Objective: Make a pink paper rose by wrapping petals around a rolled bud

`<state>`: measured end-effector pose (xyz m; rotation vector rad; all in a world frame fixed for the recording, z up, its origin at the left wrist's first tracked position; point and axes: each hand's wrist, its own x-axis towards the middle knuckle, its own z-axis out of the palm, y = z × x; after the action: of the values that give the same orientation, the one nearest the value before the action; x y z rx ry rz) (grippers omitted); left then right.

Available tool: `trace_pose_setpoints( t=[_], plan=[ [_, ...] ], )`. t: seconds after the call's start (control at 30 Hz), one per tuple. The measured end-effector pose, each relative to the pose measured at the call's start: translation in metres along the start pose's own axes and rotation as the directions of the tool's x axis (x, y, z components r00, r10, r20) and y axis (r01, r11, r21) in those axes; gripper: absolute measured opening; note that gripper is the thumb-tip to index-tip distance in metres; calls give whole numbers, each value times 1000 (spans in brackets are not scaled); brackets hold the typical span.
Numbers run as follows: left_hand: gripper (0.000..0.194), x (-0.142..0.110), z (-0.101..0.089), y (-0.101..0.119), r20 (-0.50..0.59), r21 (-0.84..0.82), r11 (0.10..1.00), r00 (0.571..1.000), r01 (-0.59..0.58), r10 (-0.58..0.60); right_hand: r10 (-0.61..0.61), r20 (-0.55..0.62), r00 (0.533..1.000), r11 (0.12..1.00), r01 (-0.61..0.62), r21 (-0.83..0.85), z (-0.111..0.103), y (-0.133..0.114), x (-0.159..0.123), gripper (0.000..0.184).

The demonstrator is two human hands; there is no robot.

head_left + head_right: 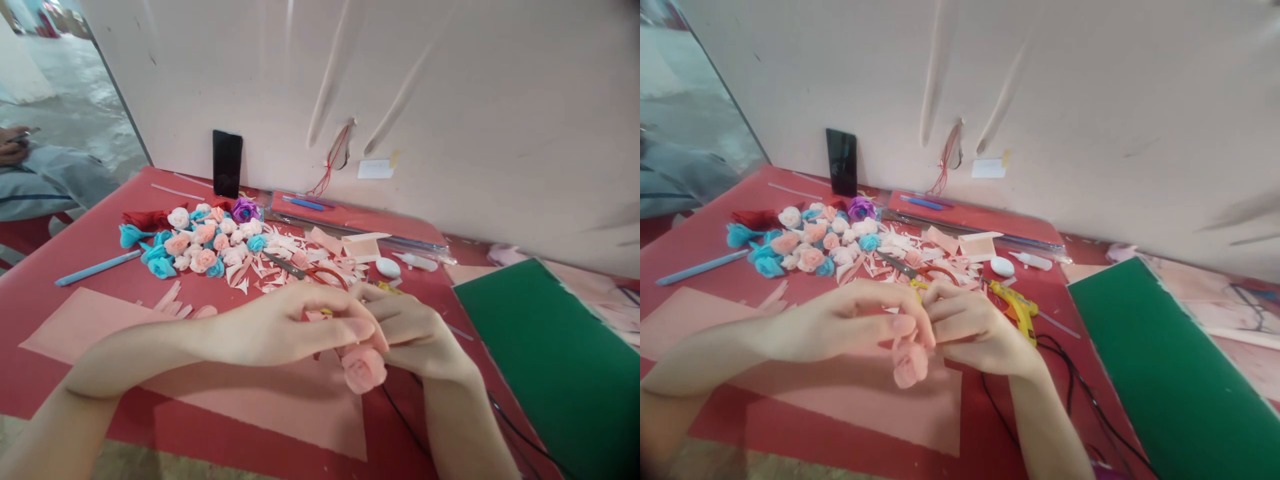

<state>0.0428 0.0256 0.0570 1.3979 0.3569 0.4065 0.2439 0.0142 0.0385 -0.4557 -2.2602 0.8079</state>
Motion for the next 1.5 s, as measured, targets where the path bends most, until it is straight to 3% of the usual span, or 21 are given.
trace_pose_setpoints(
  t=[0.13, 0.27, 0.43, 0.63, 0.8, 0.9, 1.0, 1.07, 1.13, 1.3, 1.5],
  plan=[
    [19, 2, 0, 0, -101, 17, 999, 994, -40, 41, 2, -81, 997, 995, 7, 104, 1, 8, -1, 18],
    [18, 1, -1, 0, -65, -41, 998, 997, -50, 48, -25, -132, 991, 990, 43, 137, 3, 13, 2, 17],
    [15, -1, -1, 3, -69, 13, 996, 994, -84, 85, -23, -136, 990, 991, 41, 129, 4, 13, 2, 17],
    [10, -3, 2, 4, -56, -120, 991, 997, -61, 54, -35, -114, 993, 995, 46, 94, 3, 13, 0, 17],
    [9, -3, 3, 3, -44, -137, 989, 998, -59, 53, -68, -80, 994, 991, 77, 109, 4, 15, 2, 15],
    [12, -4, 3, 3, -50, -32, 994, 993, -104, 102, -81, -81, 993, 991, 89, 104, 3, 14, 2, 14],
    [16, 0, -1, -1, -169, 246, 948, 954, -202, 247, -70, -162, 984, 996, 77, 34, 2, 13, -2, 18],
    [17, 6, -6, -6, -239, 479, 830, 868, -285, 436, -51, -264, 963, 999, 48, -20, 3, 14, -4, 20],
    [16, 12, -11, -12, -214, 644, 687, 783, -337, 584, -29, -388, 921, 999, 16, -38, 6, 15, -6, 17],
    [10, 19, -15, -21, -112, 770, 550, 780, -323, 615, 115, -634, 764, 993, -69, 97, 22, 18, -4, 11],
    [6, 23, -17, -26, -74, 795, 452, 675, -405, 734, 321, -699, 639, 941, -133, 311, 41, 11, 0, 7]
  ],
)
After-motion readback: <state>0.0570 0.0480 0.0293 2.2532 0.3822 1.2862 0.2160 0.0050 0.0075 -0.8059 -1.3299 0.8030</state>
